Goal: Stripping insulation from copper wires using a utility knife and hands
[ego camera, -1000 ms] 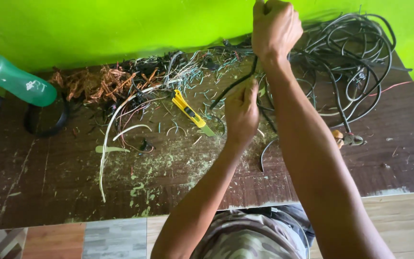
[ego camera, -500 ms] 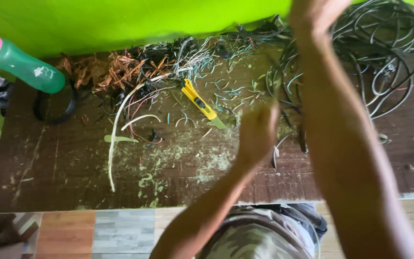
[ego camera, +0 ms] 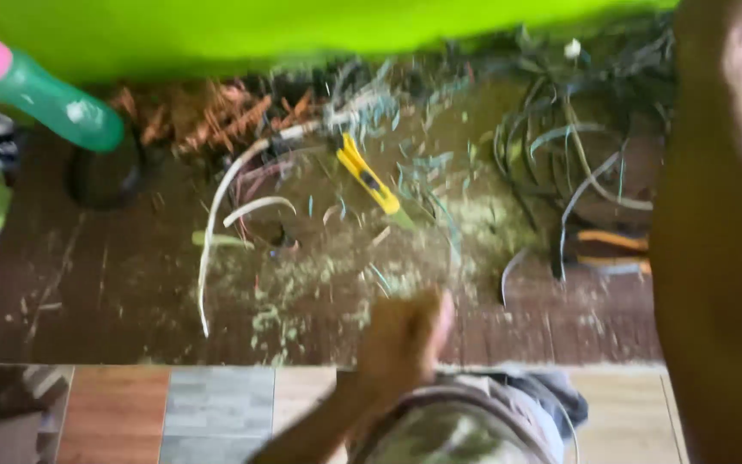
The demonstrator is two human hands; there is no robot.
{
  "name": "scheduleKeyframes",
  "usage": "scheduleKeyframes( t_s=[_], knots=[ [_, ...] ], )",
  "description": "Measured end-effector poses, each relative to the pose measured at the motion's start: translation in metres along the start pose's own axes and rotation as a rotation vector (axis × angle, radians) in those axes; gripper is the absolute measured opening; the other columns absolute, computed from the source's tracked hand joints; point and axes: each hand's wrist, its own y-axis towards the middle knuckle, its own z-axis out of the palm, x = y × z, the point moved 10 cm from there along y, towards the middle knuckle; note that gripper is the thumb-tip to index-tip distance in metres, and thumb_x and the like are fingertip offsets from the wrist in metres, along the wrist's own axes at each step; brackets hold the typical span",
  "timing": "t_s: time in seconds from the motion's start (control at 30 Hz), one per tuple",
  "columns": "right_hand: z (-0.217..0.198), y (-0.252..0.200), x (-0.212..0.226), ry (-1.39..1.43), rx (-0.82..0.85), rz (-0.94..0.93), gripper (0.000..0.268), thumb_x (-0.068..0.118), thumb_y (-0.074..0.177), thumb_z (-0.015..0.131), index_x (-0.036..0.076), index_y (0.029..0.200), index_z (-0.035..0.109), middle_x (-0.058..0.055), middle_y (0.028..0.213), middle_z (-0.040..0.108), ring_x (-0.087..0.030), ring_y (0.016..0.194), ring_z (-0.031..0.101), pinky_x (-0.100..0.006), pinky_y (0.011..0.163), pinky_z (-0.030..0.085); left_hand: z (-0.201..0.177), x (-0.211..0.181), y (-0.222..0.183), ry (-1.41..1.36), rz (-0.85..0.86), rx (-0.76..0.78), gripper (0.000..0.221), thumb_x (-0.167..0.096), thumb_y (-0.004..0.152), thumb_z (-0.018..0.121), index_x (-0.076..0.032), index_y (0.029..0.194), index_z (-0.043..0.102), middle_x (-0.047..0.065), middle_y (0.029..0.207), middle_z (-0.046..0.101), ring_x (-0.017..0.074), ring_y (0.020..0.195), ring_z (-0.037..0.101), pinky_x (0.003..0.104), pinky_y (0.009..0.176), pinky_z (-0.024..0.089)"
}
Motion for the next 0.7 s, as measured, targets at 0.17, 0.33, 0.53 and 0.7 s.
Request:
scheduleKeyframes(
  t_s=[0.17, 0.33, 0.53, 0.7],
  knots=[
    [-0.01, 0.01, -0.007, -0.099, -0.027, -0.042, 0.01, 0.025, 0.12, 0.072, 0.017, 0.115, 0.074, 0.002, 0.073, 0.056, -0.013, 0.056, 0.046, -0.038, 0.077, 0.039, -0.031, -0.046, 0.065, -0.087, 0.154, 0.04, 0.03, -0.023, 0.109, 0.036, -0.009, 0.088, 0.055, -0.001, 0.064, 0.045, 0.0103, 0.049, 0.033, 0.029, 0.04, 0.029],
    [-0.091, 0.002, 0.082, 0.482, -0.103, -0.161, 0.015, -0.01, 0.103, 0.071, -0.008, 0.116, 0.079, -0.013, 0.081, 0.075, -0.014, 0.048, 0.056, -0.022, 0.031, 0.042, -0.043, -0.031, 0.124, 0.066, 0.245, 0.055, 0.036, -0.024, 0.113, 0.031, -0.008, 0.122, 0.061, 0.002, 0.073, 0.056, 0.0109, 0.054, 0.049, 0.024, 0.04, 0.036],
    [-0.175, -0.062, 0.223, 1.41, 0.786, 0.265, 0.061, 0.048, 0.11, 0.04, -0.002, 0.105, 0.074, -0.02, 0.091, 0.072, -0.029, 0.085, 0.066, -0.049, 0.081, 0.055, -0.011, 0.012, 0.167, -0.176, 0.128, 0.245, 0.031, -0.022, 0.114, 0.034, -0.003, 0.123, 0.057, 0.009, 0.078, 0.068, 0.0168, 0.072, 0.071, 0.032, 0.069, 0.062],
    [-0.133, -0.079, 0.216, 1.664, 0.536, 0.412, 0.027, 0.021, 0.109, 0.054, 0.003, 0.095, 0.069, -0.009, 0.075, 0.064, -0.017, 0.067, 0.064, -0.029, 0.065, 0.05, 0.015, 0.039, 0.151, -0.167, -0.039, 0.27, 0.028, -0.02, 0.113, 0.039, 0.0, 0.115, 0.059, 0.016, 0.078, 0.07, 0.0218, 0.067, 0.072, 0.034, 0.061, 0.063]
  ],
)
